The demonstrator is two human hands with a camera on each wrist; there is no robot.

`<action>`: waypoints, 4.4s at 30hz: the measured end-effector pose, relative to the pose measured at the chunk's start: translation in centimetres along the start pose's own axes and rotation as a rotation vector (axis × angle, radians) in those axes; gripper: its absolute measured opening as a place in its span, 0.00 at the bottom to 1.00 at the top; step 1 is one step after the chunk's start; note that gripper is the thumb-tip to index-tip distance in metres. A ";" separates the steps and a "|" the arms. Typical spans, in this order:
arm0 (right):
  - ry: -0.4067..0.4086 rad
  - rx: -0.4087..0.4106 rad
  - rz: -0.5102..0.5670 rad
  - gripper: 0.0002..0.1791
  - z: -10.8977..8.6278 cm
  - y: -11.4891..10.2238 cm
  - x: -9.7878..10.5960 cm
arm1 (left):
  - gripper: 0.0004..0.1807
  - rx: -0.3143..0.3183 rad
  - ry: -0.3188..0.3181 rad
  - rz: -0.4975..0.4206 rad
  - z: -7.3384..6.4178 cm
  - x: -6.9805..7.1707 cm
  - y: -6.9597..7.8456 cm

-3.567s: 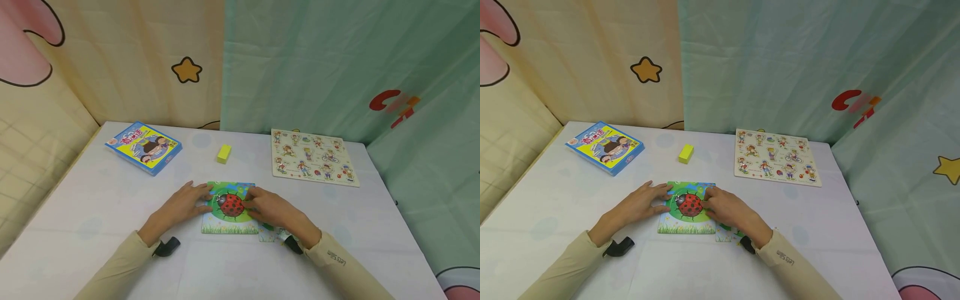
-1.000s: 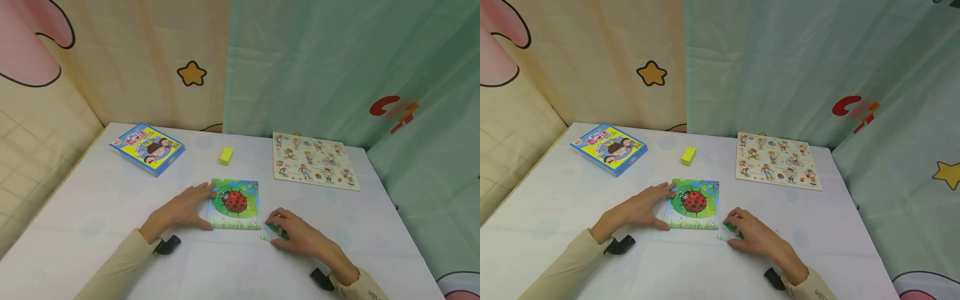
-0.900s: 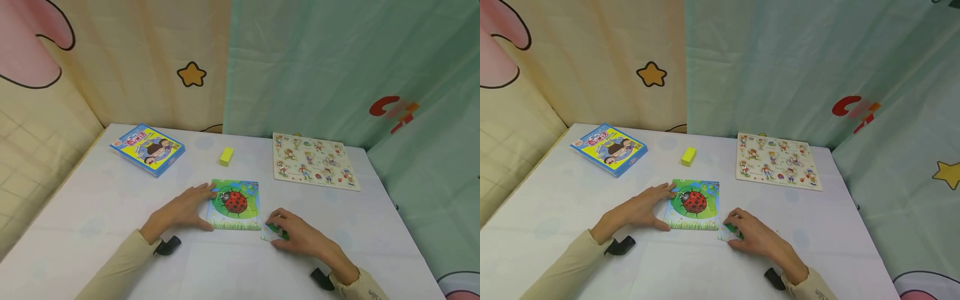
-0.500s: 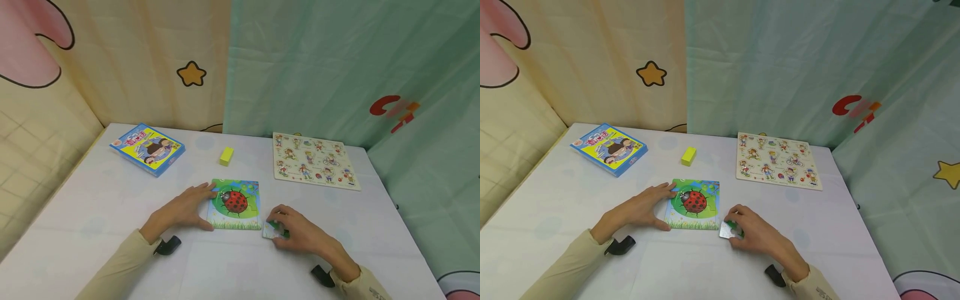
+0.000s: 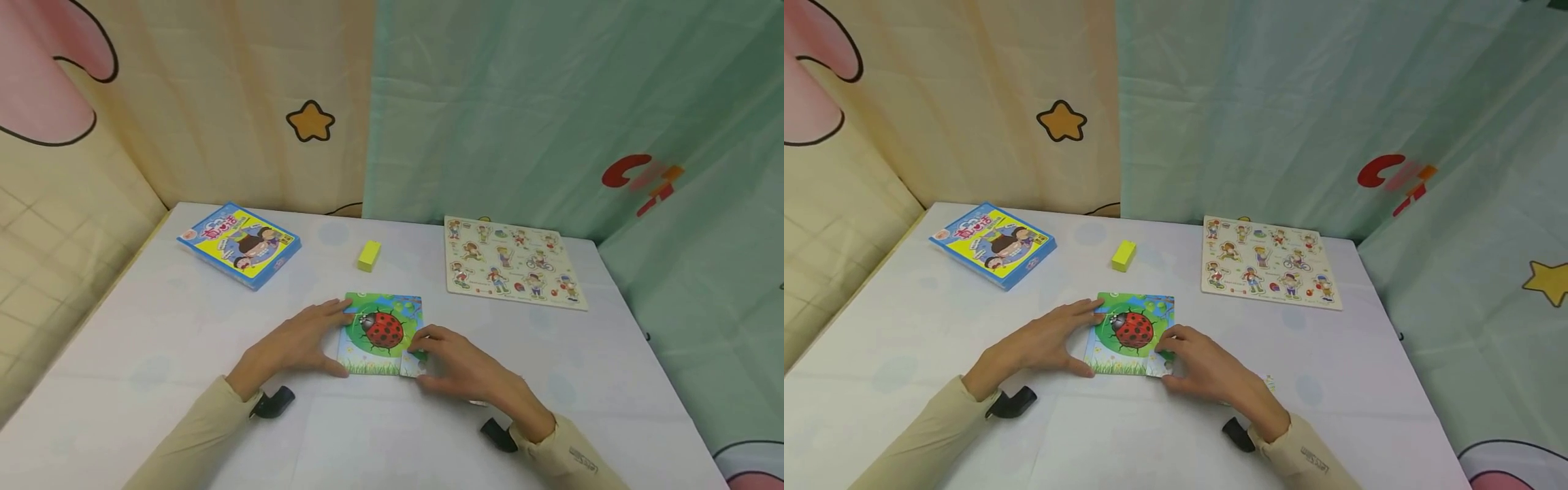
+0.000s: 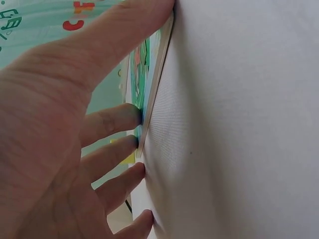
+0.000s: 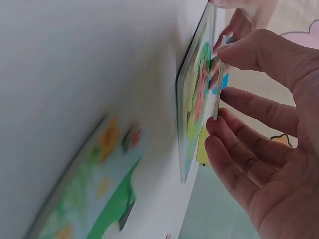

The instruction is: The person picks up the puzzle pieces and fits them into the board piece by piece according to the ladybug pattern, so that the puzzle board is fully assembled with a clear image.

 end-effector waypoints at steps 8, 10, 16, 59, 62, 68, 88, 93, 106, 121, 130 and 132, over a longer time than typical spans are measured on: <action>0.001 0.085 0.002 0.19 2.1 -1.3 -0.7 | 0.51 -0.017 0.024 0.024 -0.1 0.0 0.3; -0.005 0.095 -0.003 0.19 2.6 -1.6 -0.9 | 0.51 -0.016 0.024 0.027 -0.1 0.0 0.4; -0.020 0.112 -0.032 0.19 4.0 -2.8 -1.4 | 0.51 -0.017 0.025 0.031 -0.1 0.1 0.3; -0.040 0.205 -0.211 0.10 7.3 -5.1 -2.8 | 0.43 0.002 0.019 0.033 0.0 0.2 0.0; -0.038 0.201 -0.210 0.10 7.3 -5.1 -2.8 | 0.43 -0.004 0.023 0.029 0.0 0.2 0.0; -0.035 0.191 -0.200 0.13 7.2 -5.1 -2.8 | 0.43 -0.008 0.027 0.029 0.0 0.1 0.0; -0.030 0.096 -0.114 0.18 7.2 -5.0 -2.9 | 0.41 -0.004 0.050 0.023 0.1 0.1 0.3; -0.041 0.065 -0.090 0.18 7.1 -5.2 -2.9 | 0.41 0.002 0.056 0.023 0.1 0.2 0.3; -0.103 0.110 -0.105 0.18 6.8 -4.7 -2.5 | 0.42 0.027 0.043 0.012 0.1 0.1 0.3; -0.127 0.083 -0.079 0.20 2.4 -2.2 -0.7 | 0.45 0.082 0.025 -0.007 0.2 -0.2 0.4; -0.095 0.026 -0.023 0.25 -1.7 0.9 0.7 | 0.45 0.076 0.032 -0.015 0.2 -0.1 0.4; -0.106 0.001 -0.014 0.28 -2.3 1.5 0.9 | 0.45 0.072 0.034 -0.011 0.2 -0.1 0.4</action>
Point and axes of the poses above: each hand's wrist, its own z-axis towards the middle knuckle, its own x-axis out of the back of the hand, y = z × x, the point moved 1 cm from there along z, towards the middle knuckle, and after that the axes turned 9 degrees about -x, right-handed, at the moved point
